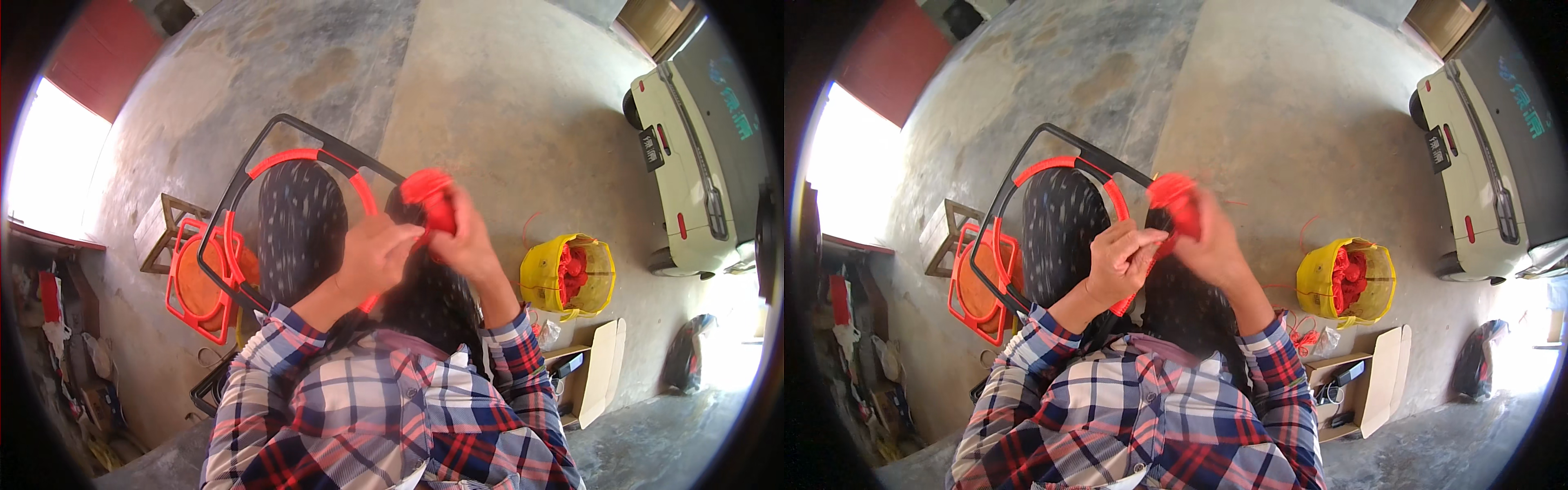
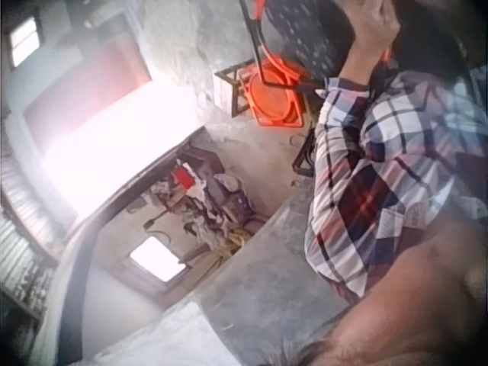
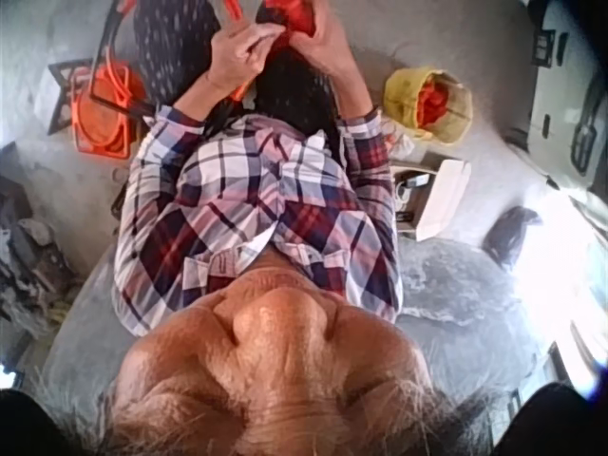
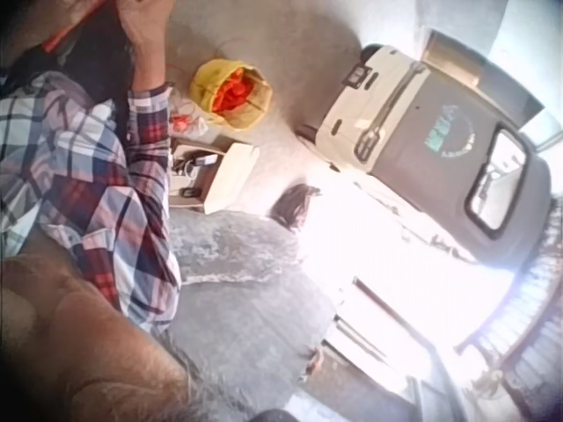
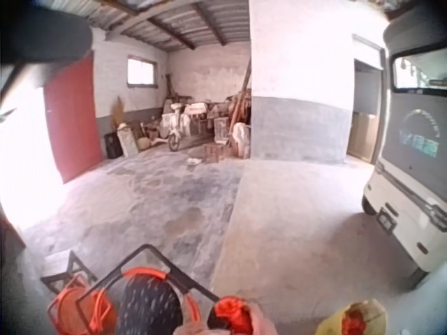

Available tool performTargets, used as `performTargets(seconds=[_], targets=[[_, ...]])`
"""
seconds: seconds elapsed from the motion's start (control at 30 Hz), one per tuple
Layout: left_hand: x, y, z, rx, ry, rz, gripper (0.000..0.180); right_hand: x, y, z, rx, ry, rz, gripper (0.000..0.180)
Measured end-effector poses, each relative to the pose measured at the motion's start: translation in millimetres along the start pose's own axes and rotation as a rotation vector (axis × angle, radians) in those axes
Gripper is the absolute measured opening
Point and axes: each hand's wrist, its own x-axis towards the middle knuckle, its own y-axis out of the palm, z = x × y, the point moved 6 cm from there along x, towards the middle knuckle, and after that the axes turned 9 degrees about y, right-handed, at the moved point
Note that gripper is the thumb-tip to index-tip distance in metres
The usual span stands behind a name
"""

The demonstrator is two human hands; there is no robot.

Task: The person winds a red plastic cord around a black circular frame by hand.

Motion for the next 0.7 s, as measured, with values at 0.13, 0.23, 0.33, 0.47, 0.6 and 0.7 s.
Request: performTargets(seconds=[0.13, 0.23, 0.33, 0.47, 0.6, 0.7], targets=[[0, -5, -3, 0.012, 0.094, -0.172, 0.021, -12, 27, 29, -0.311, -0.211, 0.041, 0.034], [10, -14, 2, 0.100, 0.052, -0.126, 0.022, -10, 22, 18, -0.173, -0.216, -0.003, 0.033], [8, -16, 31, -0.034, -0.378, -0.104, 0.024, -7, 14, 15, -0.192, -0.184, 0.156, 0.034], [-11, 4, 53, -0.584, -0.712, -0.030, 0.026, -11, 21, 26, -0.157, -0.360, 0.398, 0.038], [-16, 2, 59, -0.666, -0.802, -0.226, 0.022, -19, 23, 29, -0.330, -0.339, 0.300, 0.041], [-13, 0, 54, -0.398, -0.659, -0.128, 0.024, -25, 8, 12, -0.162, -0.292, 0.051, 0.035]])
